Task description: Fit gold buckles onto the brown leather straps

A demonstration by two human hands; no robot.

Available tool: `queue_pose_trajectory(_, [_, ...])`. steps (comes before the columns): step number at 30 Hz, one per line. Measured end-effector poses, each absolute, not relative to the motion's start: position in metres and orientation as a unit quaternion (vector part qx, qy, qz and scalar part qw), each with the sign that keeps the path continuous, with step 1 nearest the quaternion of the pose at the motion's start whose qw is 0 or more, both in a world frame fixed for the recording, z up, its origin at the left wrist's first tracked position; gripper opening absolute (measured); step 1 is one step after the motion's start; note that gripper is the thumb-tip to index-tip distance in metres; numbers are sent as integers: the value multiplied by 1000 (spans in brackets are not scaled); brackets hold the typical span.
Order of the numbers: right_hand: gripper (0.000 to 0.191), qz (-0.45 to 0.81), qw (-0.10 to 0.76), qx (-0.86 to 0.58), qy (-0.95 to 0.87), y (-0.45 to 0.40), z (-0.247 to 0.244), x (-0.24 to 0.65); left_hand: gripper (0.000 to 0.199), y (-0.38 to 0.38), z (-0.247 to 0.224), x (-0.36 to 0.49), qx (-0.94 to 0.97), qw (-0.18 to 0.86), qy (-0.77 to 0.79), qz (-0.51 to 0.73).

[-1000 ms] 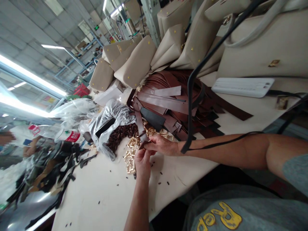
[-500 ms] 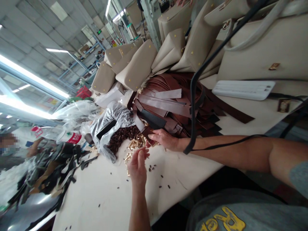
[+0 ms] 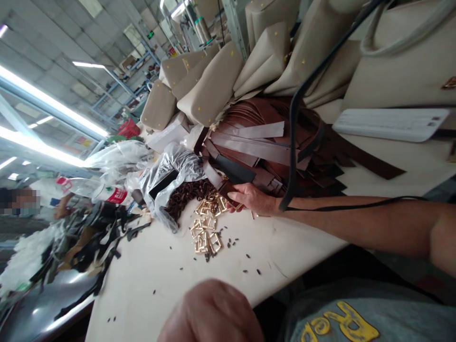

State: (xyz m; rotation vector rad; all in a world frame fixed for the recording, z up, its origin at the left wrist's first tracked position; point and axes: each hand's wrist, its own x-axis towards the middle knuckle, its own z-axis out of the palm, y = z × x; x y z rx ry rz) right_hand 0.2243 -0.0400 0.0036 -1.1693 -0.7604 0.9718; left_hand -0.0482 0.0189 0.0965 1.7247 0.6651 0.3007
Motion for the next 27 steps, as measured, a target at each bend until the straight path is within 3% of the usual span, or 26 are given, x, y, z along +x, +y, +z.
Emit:
queue_pose_trajectory(2, [32, 425, 662, -522, -331, -40, 4, 224, 35, 53, 99, -6, 769, 577, 204, 183])
queue_pose_trajectory(5, [31, 420, 660, -528, -329, -39, 5, 224, 19, 105, 86, 56, 839, 439, 226, 228])
queue_pose_trajectory(11, [33, 413, 653, -535, -342, -38, 4, 223, 14, 154, 25, 99, 939, 191, 246, 145])
queue_pose_trajectory(14, [32, 406, 645, -545, -348, -37, 2, 223, 9, 157, 14, 103, 947, 146, 242, 155])
queue_pose_trajectory(17, [29, 399, 633, -561, -356, -36, 1, 223, 9, 153, 17, 102, 914, 220, 271, 209])
queue_pose_trajectory(24, [25, 356, 582, -613, -399, -37, 2, 218, 39, 105, 20, 77, 621, 614, 373, 314])
queue_pose_trajectory(27, [25, 360, 563, -612, -423, -41, 6, 214, 40, 81, 18, 75, 548, 683, 352, 330])
